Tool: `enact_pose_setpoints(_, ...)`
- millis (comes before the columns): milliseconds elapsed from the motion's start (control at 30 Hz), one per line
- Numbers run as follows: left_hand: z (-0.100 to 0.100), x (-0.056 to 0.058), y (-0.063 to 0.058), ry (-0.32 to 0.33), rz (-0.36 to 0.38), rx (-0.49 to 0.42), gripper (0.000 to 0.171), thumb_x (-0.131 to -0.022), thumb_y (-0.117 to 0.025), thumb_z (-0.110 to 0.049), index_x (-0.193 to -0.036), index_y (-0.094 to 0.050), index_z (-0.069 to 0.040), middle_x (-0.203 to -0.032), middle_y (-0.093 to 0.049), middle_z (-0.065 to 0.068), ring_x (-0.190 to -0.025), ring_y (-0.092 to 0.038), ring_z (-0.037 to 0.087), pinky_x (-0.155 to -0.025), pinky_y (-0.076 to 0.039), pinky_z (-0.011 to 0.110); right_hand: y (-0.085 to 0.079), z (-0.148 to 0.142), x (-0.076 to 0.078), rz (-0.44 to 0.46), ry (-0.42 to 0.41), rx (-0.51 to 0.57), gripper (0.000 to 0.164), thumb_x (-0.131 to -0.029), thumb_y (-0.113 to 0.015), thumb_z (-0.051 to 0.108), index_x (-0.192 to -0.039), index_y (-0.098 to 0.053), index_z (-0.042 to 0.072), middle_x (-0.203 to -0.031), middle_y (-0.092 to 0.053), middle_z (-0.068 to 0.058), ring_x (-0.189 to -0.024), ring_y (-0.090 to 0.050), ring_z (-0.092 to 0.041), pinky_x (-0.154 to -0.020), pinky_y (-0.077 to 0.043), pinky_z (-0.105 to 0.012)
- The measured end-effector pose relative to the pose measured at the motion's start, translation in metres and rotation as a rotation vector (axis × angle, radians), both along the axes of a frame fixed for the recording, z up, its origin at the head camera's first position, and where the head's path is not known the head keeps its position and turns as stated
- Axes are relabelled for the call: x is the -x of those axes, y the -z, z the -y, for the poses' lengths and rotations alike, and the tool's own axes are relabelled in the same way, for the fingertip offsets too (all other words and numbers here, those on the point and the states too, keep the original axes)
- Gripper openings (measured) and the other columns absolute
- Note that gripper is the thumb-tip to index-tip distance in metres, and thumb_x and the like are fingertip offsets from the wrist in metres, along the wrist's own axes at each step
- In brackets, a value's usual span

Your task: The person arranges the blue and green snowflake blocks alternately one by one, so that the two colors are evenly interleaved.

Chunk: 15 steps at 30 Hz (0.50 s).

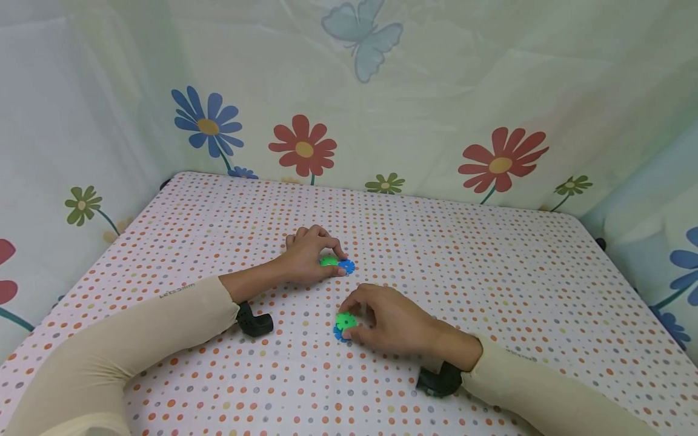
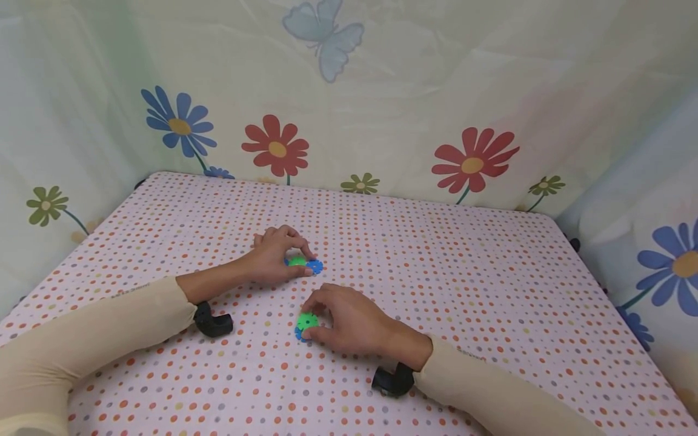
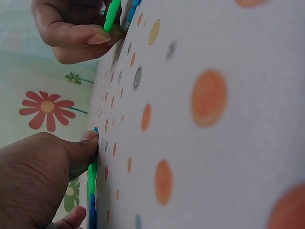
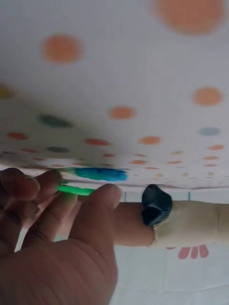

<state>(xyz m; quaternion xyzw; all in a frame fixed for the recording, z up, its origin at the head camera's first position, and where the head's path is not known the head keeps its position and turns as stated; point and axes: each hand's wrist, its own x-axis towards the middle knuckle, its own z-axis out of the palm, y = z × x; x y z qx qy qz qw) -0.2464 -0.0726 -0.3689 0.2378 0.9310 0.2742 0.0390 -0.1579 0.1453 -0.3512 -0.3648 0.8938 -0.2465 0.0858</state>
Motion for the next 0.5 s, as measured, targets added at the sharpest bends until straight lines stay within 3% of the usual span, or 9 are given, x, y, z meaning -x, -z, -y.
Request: enact_pose_setpoints(500, -0.001, 0.0, 0.001, 0.008, -0.01, 0.014, 0.017, -0.086, -0.074, -0.045, -0.101, -0.07, -0.038, -0.13, -0.048, 0.004, -0.118, -0.038, 0.029, -0.092, -0.022, 0.051, -0.006, -0.01, 0.026, 0.009, 0.088, 0.002, 0.027, -0.082, -0.081, 0.028, -0.106, -0.075, 0.016, -0.085, -0.066, 0.013, -0.062, -0.053, -0.004, -0.056, -0.045, -0.021)
